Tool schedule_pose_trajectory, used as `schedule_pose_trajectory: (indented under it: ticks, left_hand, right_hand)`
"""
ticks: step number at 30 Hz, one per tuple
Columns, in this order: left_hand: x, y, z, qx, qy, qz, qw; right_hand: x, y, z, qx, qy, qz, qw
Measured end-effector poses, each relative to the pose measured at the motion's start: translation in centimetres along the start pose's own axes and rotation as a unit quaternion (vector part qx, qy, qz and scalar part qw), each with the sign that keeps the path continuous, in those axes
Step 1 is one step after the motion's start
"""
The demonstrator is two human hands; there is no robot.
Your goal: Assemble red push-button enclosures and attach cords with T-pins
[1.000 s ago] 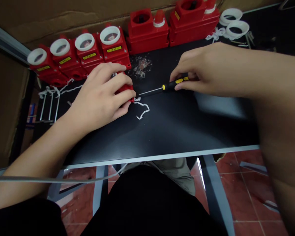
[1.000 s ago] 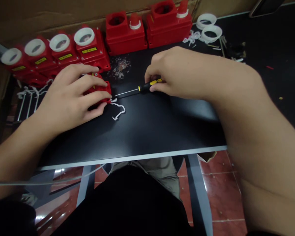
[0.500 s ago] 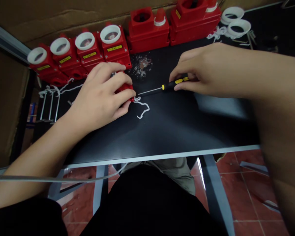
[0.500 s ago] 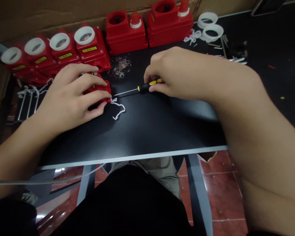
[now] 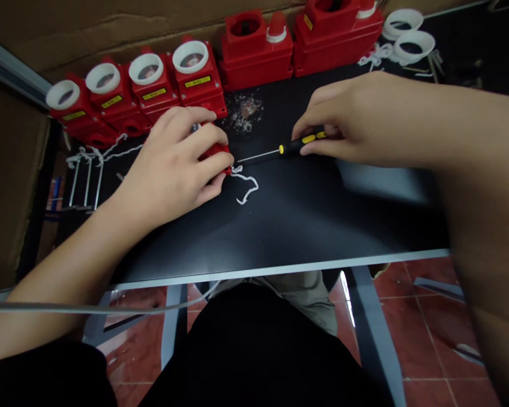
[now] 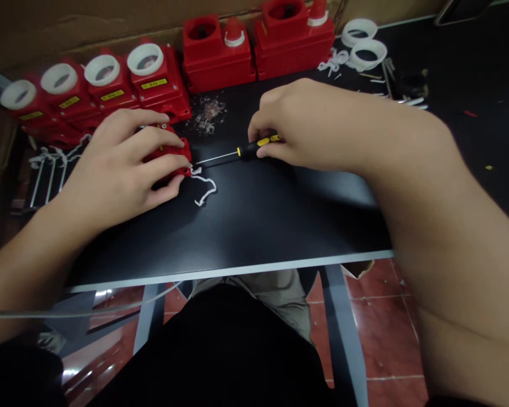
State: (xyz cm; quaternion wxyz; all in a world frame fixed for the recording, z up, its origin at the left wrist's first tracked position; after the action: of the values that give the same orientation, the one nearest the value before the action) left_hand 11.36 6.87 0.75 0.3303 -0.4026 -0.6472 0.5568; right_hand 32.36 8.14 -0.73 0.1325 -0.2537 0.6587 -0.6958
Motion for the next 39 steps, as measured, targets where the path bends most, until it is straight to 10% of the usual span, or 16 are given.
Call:
schedule_pose_trajectory:
  ticks: [39]
  left_hand:
    - [-0.12,0.1,0.46,-0.034,0.012,-0.067,0.997]
  right_hand:
    - [0.44,-0.4,0.12,-0.011,-0.003,-0.007,1.0]
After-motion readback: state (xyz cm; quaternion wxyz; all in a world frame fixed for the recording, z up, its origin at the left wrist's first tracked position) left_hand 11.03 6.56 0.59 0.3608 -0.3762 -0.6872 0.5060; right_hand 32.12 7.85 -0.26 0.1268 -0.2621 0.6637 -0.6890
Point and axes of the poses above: each hand's wrist, its own z-axis away from the middle knuckle, its own y-axis out of the palm, x = y × z, the point moved 10 cm from there along -z, towards the middle knuckle, and after that the axes turned 2 degrees about y, right-handed, at the moved point
